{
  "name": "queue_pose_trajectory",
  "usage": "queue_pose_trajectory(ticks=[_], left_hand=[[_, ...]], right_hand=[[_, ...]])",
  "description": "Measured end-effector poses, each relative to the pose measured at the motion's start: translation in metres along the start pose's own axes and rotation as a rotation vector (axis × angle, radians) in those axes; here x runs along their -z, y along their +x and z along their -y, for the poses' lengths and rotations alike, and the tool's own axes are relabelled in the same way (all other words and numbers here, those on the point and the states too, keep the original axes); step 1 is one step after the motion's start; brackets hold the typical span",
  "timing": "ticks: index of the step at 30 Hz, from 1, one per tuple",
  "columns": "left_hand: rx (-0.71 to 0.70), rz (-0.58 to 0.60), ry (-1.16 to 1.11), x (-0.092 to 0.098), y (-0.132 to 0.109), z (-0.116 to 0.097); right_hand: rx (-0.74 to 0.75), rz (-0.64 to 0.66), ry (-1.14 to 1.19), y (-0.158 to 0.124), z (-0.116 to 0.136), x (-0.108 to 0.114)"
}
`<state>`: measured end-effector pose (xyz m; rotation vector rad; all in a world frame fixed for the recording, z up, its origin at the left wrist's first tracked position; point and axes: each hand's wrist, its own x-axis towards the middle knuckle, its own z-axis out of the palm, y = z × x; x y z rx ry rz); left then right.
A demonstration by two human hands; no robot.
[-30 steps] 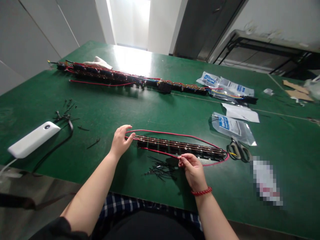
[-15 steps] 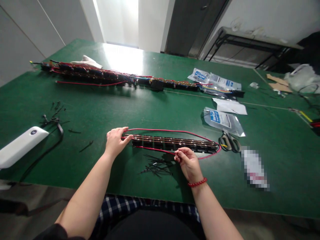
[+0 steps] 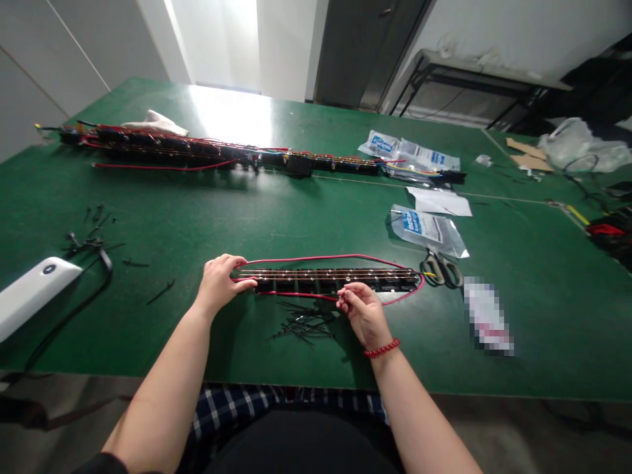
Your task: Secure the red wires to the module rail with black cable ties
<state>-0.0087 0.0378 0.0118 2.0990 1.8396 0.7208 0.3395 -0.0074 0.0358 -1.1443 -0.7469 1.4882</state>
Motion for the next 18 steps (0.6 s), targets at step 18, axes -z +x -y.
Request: queue_pose_trajectory(ticks=[18], left_hand=[[-0.013,0.081,-0.227,0.0017,-0.0003,0.0070]], right_hand=[[-0.013,0.023,0.138,0.0046,-0.0016,0.0045]])
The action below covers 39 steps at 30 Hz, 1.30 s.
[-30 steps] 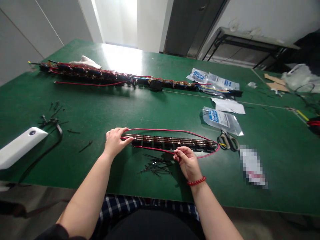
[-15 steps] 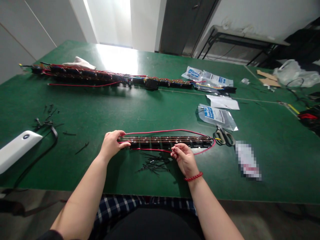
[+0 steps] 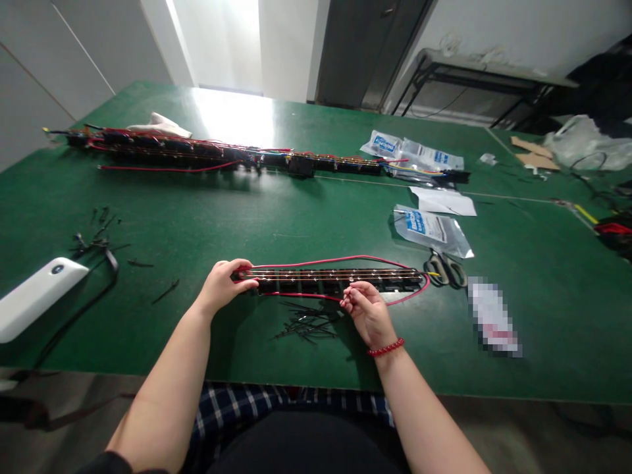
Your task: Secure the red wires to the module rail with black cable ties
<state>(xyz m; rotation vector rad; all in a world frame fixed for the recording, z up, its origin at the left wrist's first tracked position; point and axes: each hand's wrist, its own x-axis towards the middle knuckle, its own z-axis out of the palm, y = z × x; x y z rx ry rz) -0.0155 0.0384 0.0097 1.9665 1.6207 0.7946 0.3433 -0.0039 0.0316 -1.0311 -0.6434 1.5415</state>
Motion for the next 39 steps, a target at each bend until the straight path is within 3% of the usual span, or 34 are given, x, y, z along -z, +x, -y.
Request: queue_pose_trajectory(ticks=[8,32,39], left_hand=[[-0.018,0.082,-0.081,0.008,-0.001,-0.004],[-0.076,0.036,-0.093,0.006,0.000,-0.006],[-0.132,0.081,-0.078,0.006,0.003,-0.005]], right_hand=[[-0.001,0.003,0.001,0.001,0.000,0.001],[0.016,-0.019,-0.039,0.003,-0.002,0.002],[0.039,-0.025,-0.101,0.002,0.002,-0.011]])
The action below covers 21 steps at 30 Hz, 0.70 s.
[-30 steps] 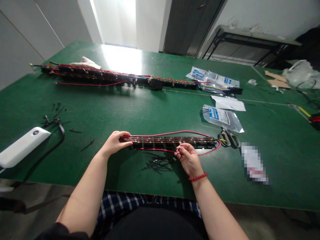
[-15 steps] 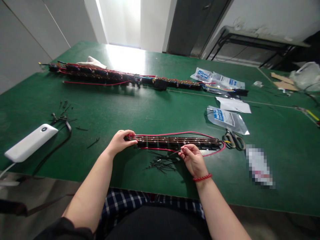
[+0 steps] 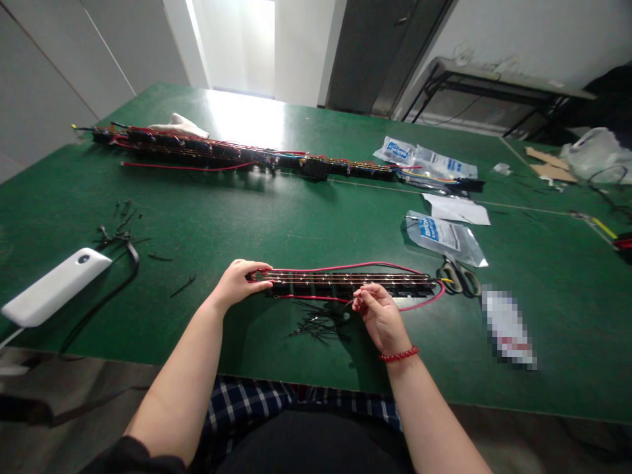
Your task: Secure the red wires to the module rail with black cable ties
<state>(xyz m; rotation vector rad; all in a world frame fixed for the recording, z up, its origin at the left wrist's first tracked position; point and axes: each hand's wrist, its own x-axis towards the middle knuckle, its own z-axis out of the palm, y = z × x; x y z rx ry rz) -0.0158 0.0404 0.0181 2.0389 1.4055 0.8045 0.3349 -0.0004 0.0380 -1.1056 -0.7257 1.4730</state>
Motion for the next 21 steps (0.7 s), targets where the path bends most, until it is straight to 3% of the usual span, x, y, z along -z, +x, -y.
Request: queue_pose_trajectory(ticks=[4,10,16,21], left_hand=[[0.014,0.016,-0.007,0.000,0.001,0.002],[0.024,0.001,-0.044,-0.001,0.002,0.000],[0.033,-0.030,0.008,-0.001,0.001,-0.006],[0.020,-0.045,0.005,-0.002,0.001,-0.004]], right_hand=[[0.024,0.053,-0.068,-0.002,0.011,-0.021],[0.143,0.174,-0.297,-0.003,0.013,-0.071],[0.489,0.328,-0.748,-0.003,-0.002,-0.117],[0.735,0.356,-0.943,-0.002,-0.016,-0.128]])
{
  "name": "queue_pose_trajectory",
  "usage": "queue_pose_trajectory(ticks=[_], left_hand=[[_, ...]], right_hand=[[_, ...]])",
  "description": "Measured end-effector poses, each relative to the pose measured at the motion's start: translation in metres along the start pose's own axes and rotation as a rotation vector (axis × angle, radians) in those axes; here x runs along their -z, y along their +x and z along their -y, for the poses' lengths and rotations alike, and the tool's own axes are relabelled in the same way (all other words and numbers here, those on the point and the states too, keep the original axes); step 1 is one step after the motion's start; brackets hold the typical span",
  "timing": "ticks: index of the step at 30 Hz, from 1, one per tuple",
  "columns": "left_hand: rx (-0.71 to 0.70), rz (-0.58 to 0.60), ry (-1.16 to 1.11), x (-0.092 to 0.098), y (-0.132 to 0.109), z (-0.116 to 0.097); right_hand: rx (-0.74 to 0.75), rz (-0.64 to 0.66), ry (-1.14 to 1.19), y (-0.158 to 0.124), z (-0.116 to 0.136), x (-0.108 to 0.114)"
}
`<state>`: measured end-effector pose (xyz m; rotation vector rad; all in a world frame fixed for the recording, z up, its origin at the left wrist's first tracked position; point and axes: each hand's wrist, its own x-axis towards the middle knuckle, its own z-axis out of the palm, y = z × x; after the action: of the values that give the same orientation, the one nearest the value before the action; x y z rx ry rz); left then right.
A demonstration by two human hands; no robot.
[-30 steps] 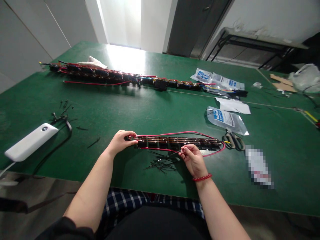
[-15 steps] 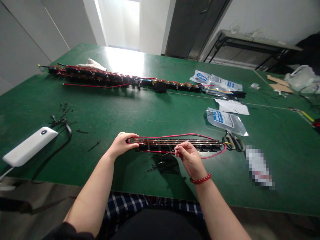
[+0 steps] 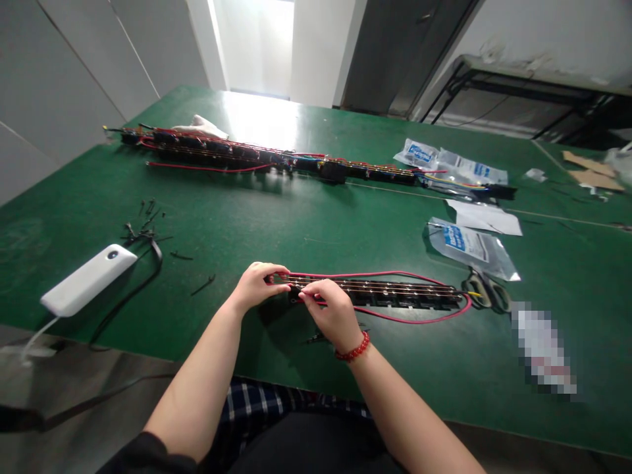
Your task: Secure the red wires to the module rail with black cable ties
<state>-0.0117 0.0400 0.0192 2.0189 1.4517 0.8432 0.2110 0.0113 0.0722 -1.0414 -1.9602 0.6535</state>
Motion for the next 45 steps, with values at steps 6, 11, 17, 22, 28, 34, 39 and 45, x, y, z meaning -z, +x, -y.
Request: queue_pose_trajectory(ticks=[6,11,17,22,28,34,39,45], left_hand=[[-0.010,0.021,-0.031,0.001,0.001,0.001],[-0.019,0.006,-0.049,-0.001,0.001,0.002],[-0.024,-0.055,-0.030,-0.003,0.001,0.002],[0.014,-0.054,-0.050,-0.001,0.000,-0.003],[0.069,0.014,-0.175,0.003,0.000,-0.007],[0.170,0.035,-0.532,0.003,0.003,-0.009],[0.227,-0.110,-0.638,-0.008,0.003,-0.014],[0.209,-0.248,-0.407,-0.019,0.000,-0.014]], right_hand=[[0.087,0.042,-0.063,0.003,-0.007,-0.007],[0.128,0.053,-0.192,0.010,-0.012,-0.017],[0.186,0.103,-0.361,0.013,-0.025,-0.031],[0.212,0.097,-0.328,0.010,-0.034,-0.036],[0.236,0.088,-0.326,0.006,-0.036,-0.039],[0.244,0.074,-0.315,0.007,-0.037,-0.039],[0.243,0.086,-0.308,0.007,-0.036,-0.037],[0.168,0.037,-0.269,0.010,-0.031,-0.039]])
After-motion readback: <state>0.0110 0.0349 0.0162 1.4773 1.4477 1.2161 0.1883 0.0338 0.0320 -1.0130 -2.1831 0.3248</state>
